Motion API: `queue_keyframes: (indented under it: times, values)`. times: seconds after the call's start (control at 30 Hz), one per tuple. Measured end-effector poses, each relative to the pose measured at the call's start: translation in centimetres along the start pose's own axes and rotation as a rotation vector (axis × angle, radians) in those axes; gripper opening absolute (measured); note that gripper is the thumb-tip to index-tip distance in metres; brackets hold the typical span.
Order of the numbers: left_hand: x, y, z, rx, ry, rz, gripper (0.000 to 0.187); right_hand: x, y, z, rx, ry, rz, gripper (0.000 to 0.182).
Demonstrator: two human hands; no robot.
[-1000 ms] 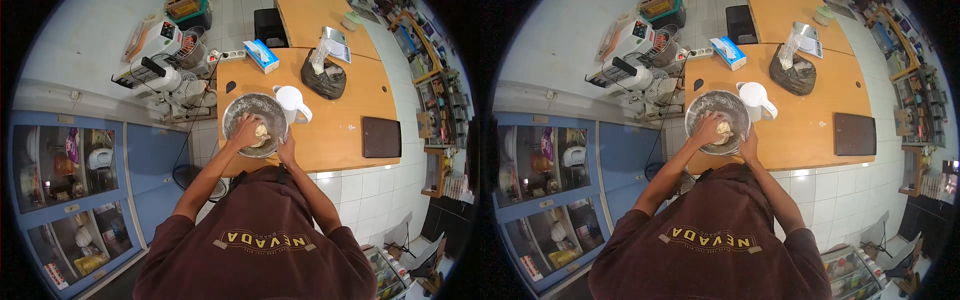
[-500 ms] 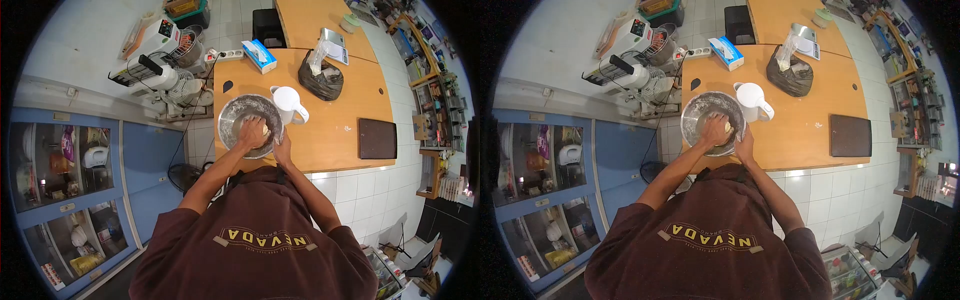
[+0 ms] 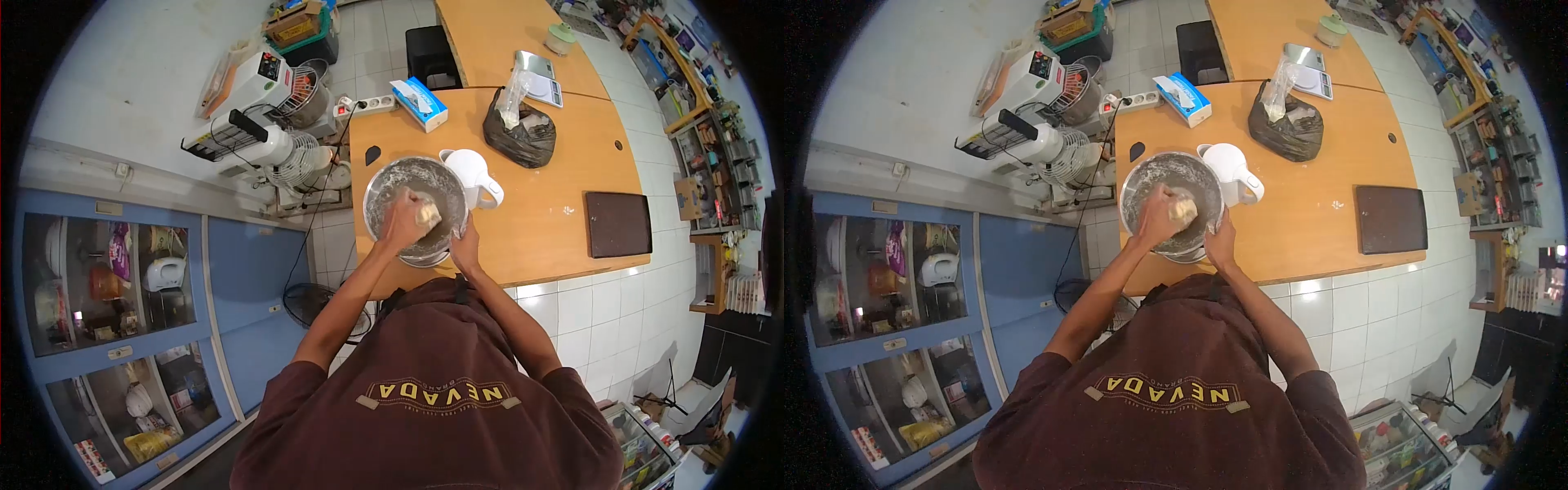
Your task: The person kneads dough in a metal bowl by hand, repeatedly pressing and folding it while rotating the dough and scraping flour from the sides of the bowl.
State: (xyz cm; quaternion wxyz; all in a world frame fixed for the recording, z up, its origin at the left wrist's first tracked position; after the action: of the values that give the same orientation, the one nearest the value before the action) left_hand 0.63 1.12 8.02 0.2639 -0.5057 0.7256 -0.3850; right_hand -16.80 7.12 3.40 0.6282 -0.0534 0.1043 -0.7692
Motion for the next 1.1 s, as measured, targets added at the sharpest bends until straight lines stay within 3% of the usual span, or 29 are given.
queue_keyframes:
  times: [0.03,0.13,0.17,0.27,0.37,0.47,0.57,0.77,0.87,0.97,1.1]
  values:
    - [-0.5,-0.5,-0.5,-0.006,0.030,0.114,0.060,0.1,0.1,-0.1,0.026,0.006,0.012,0.059]
    - [-2.1,-0.2,-0.9,0.164,0.197,0.080,0.064,-0.1,0.1,-0.9,0.076,0.020,0.032,0.059]
    - [-2.3,0.6,-0.5,0.169,0.159,0.061,0.063,-0.1,0.2,-1.1,0.076,0.014,0.026,0.059]
    - [-1.9,0.1,-1.2,0.250,0.287,-0.104,0.062,-0.2,0.2,-0.5,0.080,0.000,0.011,0.058]
    - [-1.2,3.5,1.0,-0.123,0.101,0.058,0.063,-0.4,0.0,0.0,0.067,0.005,0.014,0.056]
    - [-1.0,3.1,0.3,0.035,0.061,0.172,0.065,-0.2,0.0,-0.1,0.048,-0.024,0.008,0.054]
    - [-0.6,3.6,0.0,0.169,0.060,0.022,0.064,0.0,0.1,-1.4,0.035,-0.057,-0.001,0.051]
    - [1.4,4.3,0.3,0.081,-0.165,-0.017,0.061,-0.1,0.0,-0.5,0.017,-0.038,0.011,0.047]
    - [3.4,2.0,-0.7,0.026,-0.407,0.151,0.060,0.1,0.0,-0.6,0.018,-0.031,0.015,0.048]
    - [3.7,2.6,0.0,0.008,-0.489,-0.028,0.054,0.1,-0.2,-0.4,-0.001,-0.011,0.024,0.050]
    - [2.9,4.5,2.7,-0.214,-0.391,-0.274,0.052,0.4,-0.3,0.1,-0.020,-0.026,-0.010,0.054]
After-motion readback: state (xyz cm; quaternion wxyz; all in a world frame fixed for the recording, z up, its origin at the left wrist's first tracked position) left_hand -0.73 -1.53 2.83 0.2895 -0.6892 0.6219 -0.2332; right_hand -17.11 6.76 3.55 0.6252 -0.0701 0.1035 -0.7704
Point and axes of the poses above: each hand's wrist, its own x-axis towards the middle knuckle, its own y-axis out of the palm, z = x × y, the point moved 2 cm from there along x, towards the middle knuckle, and after that the axes turned 2 degrees about z, right-handed, at the moved point
